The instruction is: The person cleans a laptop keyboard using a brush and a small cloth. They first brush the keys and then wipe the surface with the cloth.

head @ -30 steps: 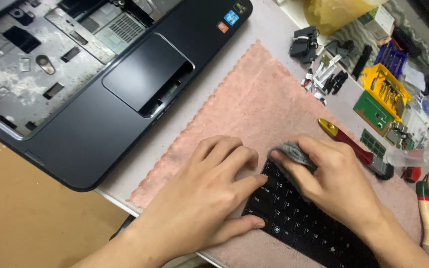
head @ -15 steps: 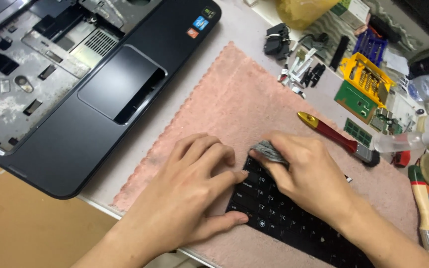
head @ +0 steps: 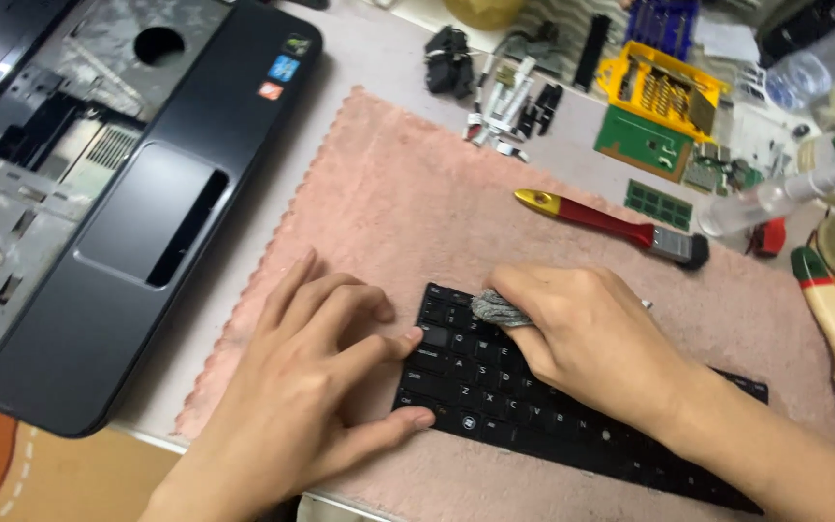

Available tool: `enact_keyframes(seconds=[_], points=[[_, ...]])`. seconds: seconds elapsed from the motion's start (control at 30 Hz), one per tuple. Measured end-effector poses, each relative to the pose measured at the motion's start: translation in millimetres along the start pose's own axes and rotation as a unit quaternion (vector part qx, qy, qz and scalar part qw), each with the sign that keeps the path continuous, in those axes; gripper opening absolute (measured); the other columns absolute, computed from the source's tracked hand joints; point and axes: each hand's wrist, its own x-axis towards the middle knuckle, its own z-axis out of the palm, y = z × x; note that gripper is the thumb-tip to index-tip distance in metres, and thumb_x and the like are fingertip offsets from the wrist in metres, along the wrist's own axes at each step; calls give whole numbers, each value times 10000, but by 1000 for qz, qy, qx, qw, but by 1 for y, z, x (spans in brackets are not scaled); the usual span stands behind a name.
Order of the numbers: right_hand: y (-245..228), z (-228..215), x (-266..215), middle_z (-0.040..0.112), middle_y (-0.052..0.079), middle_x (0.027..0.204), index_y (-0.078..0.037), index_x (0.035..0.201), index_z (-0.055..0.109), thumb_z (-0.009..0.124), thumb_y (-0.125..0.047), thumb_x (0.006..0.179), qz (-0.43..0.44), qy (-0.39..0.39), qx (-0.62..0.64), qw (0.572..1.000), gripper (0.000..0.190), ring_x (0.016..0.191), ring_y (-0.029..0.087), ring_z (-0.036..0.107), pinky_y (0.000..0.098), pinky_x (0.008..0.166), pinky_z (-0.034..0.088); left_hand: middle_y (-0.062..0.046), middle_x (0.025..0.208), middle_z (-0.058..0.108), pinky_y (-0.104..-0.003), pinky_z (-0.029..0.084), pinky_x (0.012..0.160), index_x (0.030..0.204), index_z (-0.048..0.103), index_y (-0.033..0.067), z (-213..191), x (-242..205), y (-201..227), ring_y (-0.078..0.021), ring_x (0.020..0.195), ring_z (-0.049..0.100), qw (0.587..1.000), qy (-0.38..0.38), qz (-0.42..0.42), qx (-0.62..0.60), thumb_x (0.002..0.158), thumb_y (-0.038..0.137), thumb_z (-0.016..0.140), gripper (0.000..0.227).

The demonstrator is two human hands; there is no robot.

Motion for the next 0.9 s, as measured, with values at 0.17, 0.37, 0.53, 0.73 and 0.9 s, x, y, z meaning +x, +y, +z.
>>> enact_keyframes(seconds=[0.17,0.37,0.53,0.73,0.9], points=[[15,2,-19,705,75,806,-147,978,568,673,-77,846,16,3,-14,1000,183,768,416,718,571,619,501,-105,1280,707,-705,334,1343,1259,790,183,2,1,-1,-360,1281,646,1000,-24,4,16,961,595,840,511],[32,-1,-46,685,38,819,-163,978,583,679,-94,894,33,12,-26,999,145,724,403,723,579,564,500,-90,1294,733,-692,355,1355,1199,793,203,1,2,3,-340,1297,666,998,-35,-3,51,885,586,919,511],[46,-7,-69,738,32,893,-173,1121,650,689,-93,878,40,10,-28,999,258,813,419,751,597,601,537,-97,1313,741,-696,382,1348,1225,814,210,1,1,2,-336,1301,680,996,-50,7,74,862,589,925,537],[64,-17,-104,844,-21,1030,-182,1332,732,723,-73,868,53,27,-19,998,477,826,349,819,555,547,614,-88,1296,772,-662,360,1393,1126,822,213,5,-1,-1,-300,1277,718,994,-35,19,106,797,632,934,544],[88,-22,-140,691,38,820,-149,937,568,698,-149,919,90,13,-67,994,132,754,413,715,585,586,505,-62,1295,783,-699,385,1455,1125,851,238,10,-6,4,-303,1332,717,988,-37,-28,146,715,636,921,575]])
